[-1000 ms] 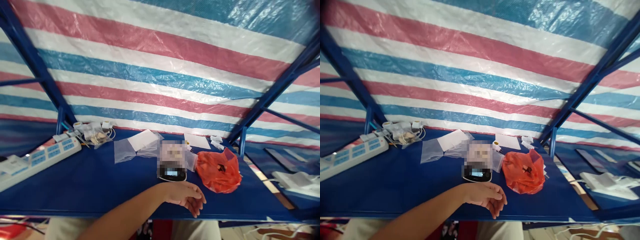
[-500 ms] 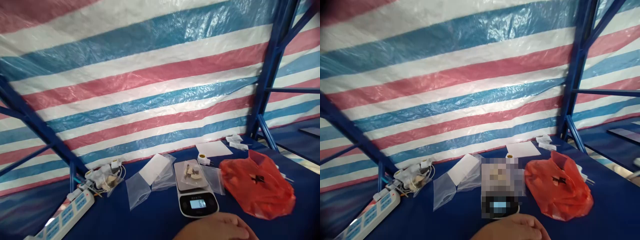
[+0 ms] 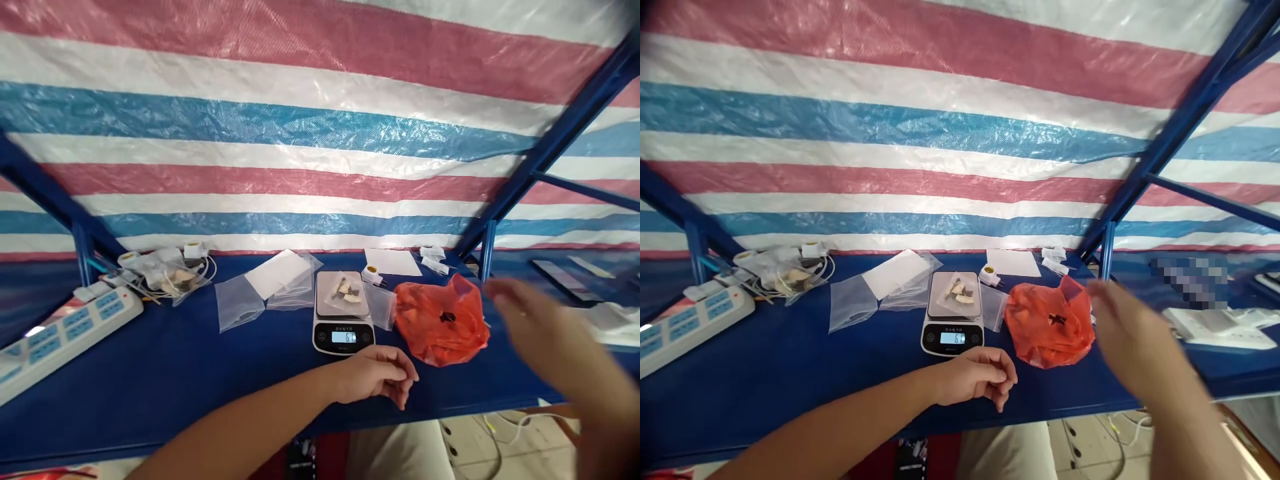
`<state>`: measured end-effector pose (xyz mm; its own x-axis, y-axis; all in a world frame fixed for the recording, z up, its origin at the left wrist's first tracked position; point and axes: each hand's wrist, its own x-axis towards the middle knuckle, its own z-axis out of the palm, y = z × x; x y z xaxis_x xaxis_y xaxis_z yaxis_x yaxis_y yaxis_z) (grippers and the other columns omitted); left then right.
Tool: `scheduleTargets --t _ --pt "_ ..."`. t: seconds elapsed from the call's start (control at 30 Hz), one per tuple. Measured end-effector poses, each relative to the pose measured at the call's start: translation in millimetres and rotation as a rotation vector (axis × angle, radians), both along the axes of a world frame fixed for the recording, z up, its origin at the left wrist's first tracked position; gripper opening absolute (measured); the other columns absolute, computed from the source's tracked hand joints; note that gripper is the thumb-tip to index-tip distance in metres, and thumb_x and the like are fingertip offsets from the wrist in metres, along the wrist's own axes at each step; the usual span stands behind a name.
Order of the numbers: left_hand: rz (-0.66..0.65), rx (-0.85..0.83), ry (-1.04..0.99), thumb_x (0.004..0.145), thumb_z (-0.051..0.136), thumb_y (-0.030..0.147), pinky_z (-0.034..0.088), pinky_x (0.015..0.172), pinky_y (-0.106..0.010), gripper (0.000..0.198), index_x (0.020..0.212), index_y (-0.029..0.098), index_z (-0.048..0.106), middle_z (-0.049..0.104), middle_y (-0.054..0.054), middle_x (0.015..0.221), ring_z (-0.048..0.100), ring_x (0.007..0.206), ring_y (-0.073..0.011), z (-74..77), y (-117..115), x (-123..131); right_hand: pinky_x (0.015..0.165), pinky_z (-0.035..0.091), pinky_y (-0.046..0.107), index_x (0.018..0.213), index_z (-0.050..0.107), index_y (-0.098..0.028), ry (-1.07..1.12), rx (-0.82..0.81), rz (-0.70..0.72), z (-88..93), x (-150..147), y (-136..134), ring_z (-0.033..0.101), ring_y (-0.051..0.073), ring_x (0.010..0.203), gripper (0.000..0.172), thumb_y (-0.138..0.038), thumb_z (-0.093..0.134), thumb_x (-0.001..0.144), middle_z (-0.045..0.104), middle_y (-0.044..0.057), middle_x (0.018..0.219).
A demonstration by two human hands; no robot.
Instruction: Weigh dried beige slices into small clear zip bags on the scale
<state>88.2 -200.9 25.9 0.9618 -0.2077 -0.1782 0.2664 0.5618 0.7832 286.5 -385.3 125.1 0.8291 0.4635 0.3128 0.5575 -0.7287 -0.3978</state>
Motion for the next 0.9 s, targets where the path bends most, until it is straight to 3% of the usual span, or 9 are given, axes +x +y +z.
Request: scheduleTargets --t 0.13,0.23,0.33,0.4,0.53,0.63,0.77,0.83,0.9 --pt "-0.149 0.039 -0.038 0.070 0.080 0.035 0.050 0.074 -0.033 0.032 0.090 0.014 0.067 0.063 0.000 0.075 0.062 0.066 -0.0125 -4.8 -11 14 0.085 0.052 0.041 0.121 0.074 -0.017 0.214 -0.079 -0.104 -42.7 -3 6 0.072 0.034 0.106 0.046 -0.027 0.043 0.090 0.078 0.015 0.113" --pt "-0.210 0.024 -0.016 0.070 0.081 0.037 0.051 0.076 -0.035 0.034 0.092 0.016 0.067 0.064 0.000 0.078 0.064 0.069 -0.0133 -9.5 -11 19 0.086 0.051 0.042 0.114 0.078 -0.020 0.352 0.048 -0.098 -62.8 -4 13 0.071 0.034 0.103 0.044 -0.036 0.053 0.081 0.079 0.011 0.108" --pt "-0.182 0.008 -0.017 0.071 0.080 0.037 0.052 0.078 -0.035 0.033 0.093 0.016 0.067 0.065 0.000 0.079 0.064 0.070 -0.0129 -12.6 -5 16 0.076 0.054 0.038 0.106 0.079 -0.021 0.581 0.323 -0.114 -56.7 -9 21 0.071 0.028 0.085 0.042 -0.045 0.066 0.075 0.078 0.008 0.093" --pt "-0.206 0.006 -0.011 0.070 0.081 0.035 0.053 0.077 -0.034 0.032 0.091 0.016 0.068 0.065 0.000 0.079 0.065 0.070 -0.0130 -14.3 -2 14 0.068 0.055 0.035 0.103 0.079 -0.021 0.775 0.524 -0.071 -46.0 -16 25 0.068 0.024 0.074 0.042 -0.050 0.073 0.073 0.078 0.008 0.096" --pt "-0.231 -0.045 0.011 0.066 0.083 0.035 0.055 0.076 -0.035 0.033 0.089 0.016 0.068 0.066 -0.001 0.080 0.066 0.071 -0.0141 -19.9 0 17 0.074 0.061 0.039 0.093 0.079 -0.024 0.945 0.755 0.168 -36.3 -28 27 0.071 0.026 0.082 0.031 -0.046 0.077 0.070 0.077 0.009 0.105" --pt "-0.227 -0.059 -0.002 0.064 0.084 0.036 0.056 0.075 -0.036 0.035 0.088 0.016 0.069 0.066 -0.002 0.081 0.067 0.071 -0.0146 -26.2 -2 22 0.086 0.058 0.039 0.093 0.078 -0.026 0.632 0.575 0.183 -42.8 -27 28 0.072 0.030 0.100 0.027 -0.034 0.069 0.069 0.077 0.007 0.102" --pt "-0.221 -0.064 -0.002 0.063 0.084 0.033 0.056 0.073 -0.037 0.034 0.086 0.015 0.067 0.066 -0.003 0.081 0.067 0.071 -0.0158 -31.7 -5 25 0.069 0.053 0.037 0.106 0.075 -0.025 0.201 -0.012 0.060 -51.6 -15 35 0.070 0.029 0.077 0.039 -0.037 0.060 0.072 0.076 0.008 0.093" --pt "-0.216 -0.061 0.001 0.064 0.083 0.032 0.056 0.074 -0.037 0.032 0.086 0.015 0.067 0.066 -0.003 0.080 0.067 0.070 -0.0159 -32.8 -5 26 0.061 0.051 0.037 0.102 0.071 -0.023 0.115 -0.155 0.034 -52.5 -9 37 0.068 0.029 0.068 0.034 -0.045 0.061 0.078 0.074 0.009 0.081" --pt "-0.213 -0.059 0.000 0.064 0.083 0.031 0.056 0.074 -0.038 0.031 0.086 0.015 0.068 0.067 -0.003 0.079 0.067 0.069 -0.0161 -34.0 -6 26 0.060 0.051 0.036 0.096 0.068 -0.024 0.020 -0.211 0.146 -52.1 -4 35 0.070 0.030 0.070 0.026 -0.044 0.055 0.087 0.071 0.009 0.078"
